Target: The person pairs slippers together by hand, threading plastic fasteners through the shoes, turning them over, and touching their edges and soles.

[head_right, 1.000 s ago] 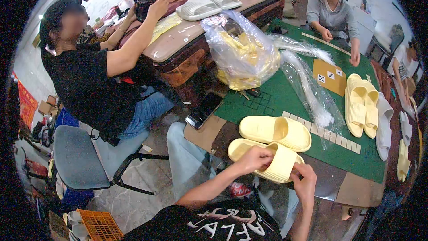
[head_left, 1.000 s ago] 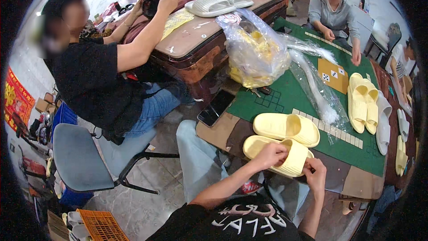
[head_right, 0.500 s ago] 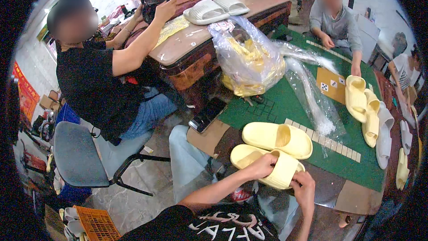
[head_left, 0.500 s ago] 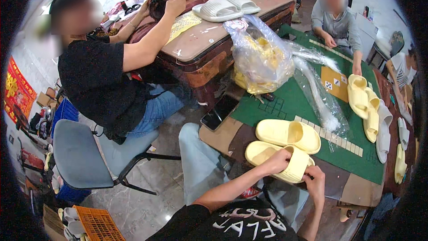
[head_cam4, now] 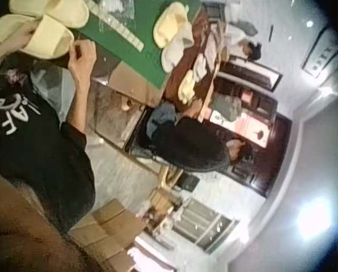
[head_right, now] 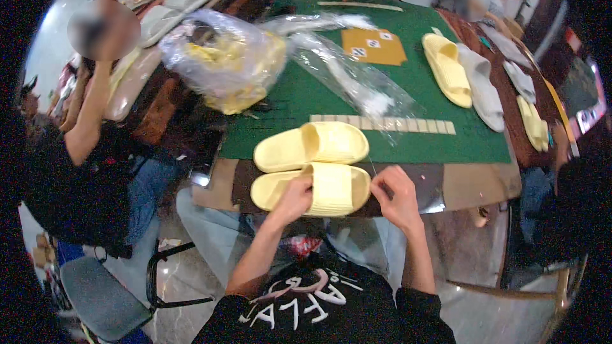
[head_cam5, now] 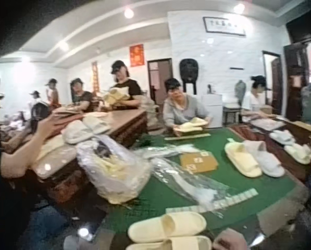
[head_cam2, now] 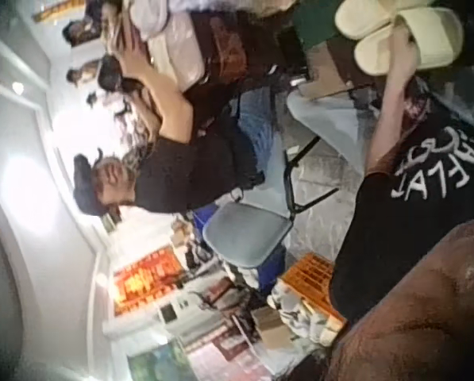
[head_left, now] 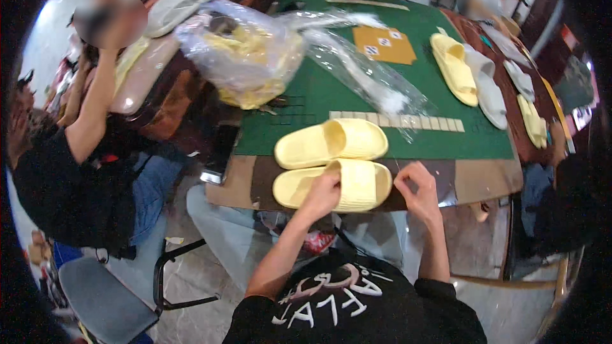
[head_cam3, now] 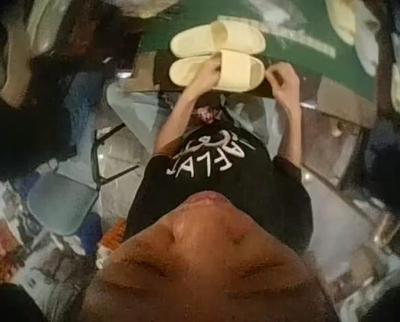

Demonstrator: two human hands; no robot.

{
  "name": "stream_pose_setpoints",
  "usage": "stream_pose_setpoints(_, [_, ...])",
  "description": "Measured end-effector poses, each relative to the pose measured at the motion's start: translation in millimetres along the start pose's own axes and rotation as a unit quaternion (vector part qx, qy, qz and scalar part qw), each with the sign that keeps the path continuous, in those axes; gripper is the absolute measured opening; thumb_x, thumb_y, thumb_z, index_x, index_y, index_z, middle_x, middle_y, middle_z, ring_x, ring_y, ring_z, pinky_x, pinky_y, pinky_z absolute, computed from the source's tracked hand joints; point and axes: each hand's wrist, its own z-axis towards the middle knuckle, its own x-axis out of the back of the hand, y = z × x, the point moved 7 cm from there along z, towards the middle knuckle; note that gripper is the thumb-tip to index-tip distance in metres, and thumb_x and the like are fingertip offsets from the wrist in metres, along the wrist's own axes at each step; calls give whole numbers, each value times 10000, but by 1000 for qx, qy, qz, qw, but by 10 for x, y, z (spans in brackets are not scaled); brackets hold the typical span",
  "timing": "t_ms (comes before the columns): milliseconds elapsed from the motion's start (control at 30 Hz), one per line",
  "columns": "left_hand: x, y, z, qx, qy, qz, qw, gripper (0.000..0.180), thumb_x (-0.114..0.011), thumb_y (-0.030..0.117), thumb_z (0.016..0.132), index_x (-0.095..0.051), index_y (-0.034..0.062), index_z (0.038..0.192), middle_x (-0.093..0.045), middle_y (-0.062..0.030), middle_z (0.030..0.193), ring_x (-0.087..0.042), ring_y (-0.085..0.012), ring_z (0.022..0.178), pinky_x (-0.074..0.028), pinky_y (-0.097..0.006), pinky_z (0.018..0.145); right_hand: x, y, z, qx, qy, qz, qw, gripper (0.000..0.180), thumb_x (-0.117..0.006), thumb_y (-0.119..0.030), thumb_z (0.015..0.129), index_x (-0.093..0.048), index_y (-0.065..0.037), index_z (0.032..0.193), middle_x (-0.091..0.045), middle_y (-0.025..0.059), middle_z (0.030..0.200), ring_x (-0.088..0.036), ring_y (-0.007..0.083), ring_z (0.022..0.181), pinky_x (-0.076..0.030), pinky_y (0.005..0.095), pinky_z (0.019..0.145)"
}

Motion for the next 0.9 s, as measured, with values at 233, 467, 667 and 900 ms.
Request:
stream_pose_setpoints(233, [369, 444, -91, -33, 238, 214, 947, 204, -529, -50, 775, -657, -12, 929, -641, -156, 793, -639, -284, 726, -510, -359, 676, 215, 410, -179, -106, 98, 194, 970, 103, -676, -37, 779, -581, 0, 764, -569, 34, 753, -518, 113, 695, -420, 242, 636])
stream_pose_setpoints(467, [-278, 1121, 185, -278, 137, 149, 939, 189, -588, 30, 827, -653, 14, 1003, -646, -159, 955, -624, -313, 861, -501, -375, 750, 27, 204, -110, -71, 60, 217, 972, 70, -645, 9, 779, -575, 15, 781, -568, 41, 770, -537, 125, 728, -434, 245, 663])
stream_pose_setpoints(667, [-636, 786, 382, -150, 4, 131, 980, 140, -596, 160, 858, -643, 38, 909, -603, -114, 858, -603, -320, 764, -475, -405, 678, 33, 428, -226, -143, 61, 289, 945, 70, -615, -30, 833, -550, -3, 827, -549, 4, 812, -509, 74, 749, -422, 217, 674])
stream_pose_setpoints(900, [-503, 689, 401, -111, 53, 102, 987, 124, -588, 128, 872, -598, 5, 871, -625, -157, 758, -617, -321, 685, -468, -391, 603, -184, 592, -273, -246, 69, 435, 863, 75, -455, -94, 962, -479, -47, 908, -621, 72, 823, -618, 138, 737, -528, 274, 713])
